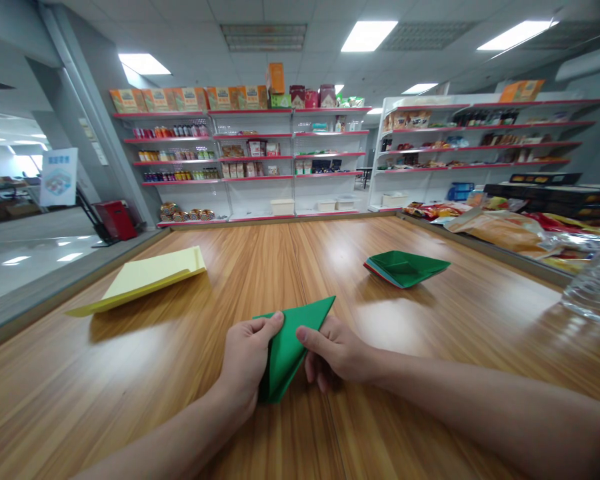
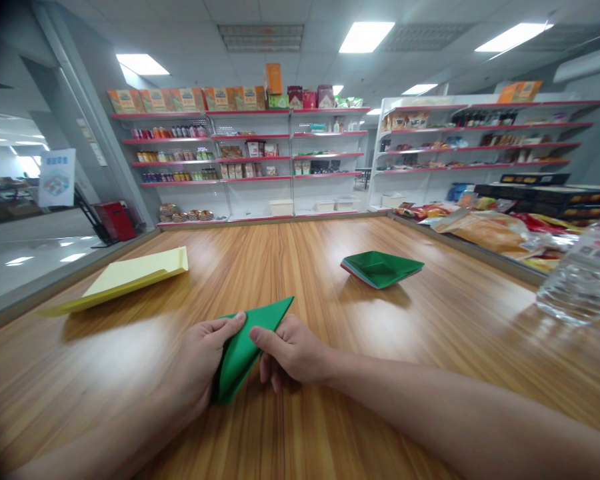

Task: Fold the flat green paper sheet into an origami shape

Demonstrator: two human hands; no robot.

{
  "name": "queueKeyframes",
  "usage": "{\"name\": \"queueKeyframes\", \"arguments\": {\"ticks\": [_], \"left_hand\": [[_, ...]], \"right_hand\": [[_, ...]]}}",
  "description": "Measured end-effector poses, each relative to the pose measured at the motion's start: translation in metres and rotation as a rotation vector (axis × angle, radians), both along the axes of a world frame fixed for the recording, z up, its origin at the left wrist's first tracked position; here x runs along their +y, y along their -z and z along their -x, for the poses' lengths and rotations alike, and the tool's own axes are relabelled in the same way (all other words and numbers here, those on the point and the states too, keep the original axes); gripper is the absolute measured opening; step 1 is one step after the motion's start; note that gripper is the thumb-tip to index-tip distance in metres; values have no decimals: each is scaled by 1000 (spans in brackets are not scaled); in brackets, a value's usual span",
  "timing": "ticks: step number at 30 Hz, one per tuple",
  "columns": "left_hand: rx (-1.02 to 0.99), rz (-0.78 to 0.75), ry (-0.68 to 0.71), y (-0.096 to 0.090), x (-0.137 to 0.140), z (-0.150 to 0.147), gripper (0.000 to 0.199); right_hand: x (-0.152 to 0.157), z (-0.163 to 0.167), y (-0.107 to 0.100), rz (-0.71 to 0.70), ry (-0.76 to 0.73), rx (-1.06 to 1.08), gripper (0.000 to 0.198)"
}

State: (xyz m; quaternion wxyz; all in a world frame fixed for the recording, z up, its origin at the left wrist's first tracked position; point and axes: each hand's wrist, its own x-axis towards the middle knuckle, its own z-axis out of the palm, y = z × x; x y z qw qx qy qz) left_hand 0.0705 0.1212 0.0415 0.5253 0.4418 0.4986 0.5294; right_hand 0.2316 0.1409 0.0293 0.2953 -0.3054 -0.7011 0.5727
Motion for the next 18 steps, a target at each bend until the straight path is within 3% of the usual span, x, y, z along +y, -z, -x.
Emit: {"name": "queueKeyframes", "arguments": {"ticks": [5, 13, 18], "left_hand": [[-5, 24, 6, 0, 0, -1, 44], [-7, -12, -10, 0, -1, -1, 44], [-18, 7, -5, 0, -1, -1, 45]], "right_hand": [[-6, 0, -7, -33, 0, -25, 71], [-1, 2, 5, -15, 30, 45, 57], [-8, 2, -2, -59, -18, -18, 69]]}}
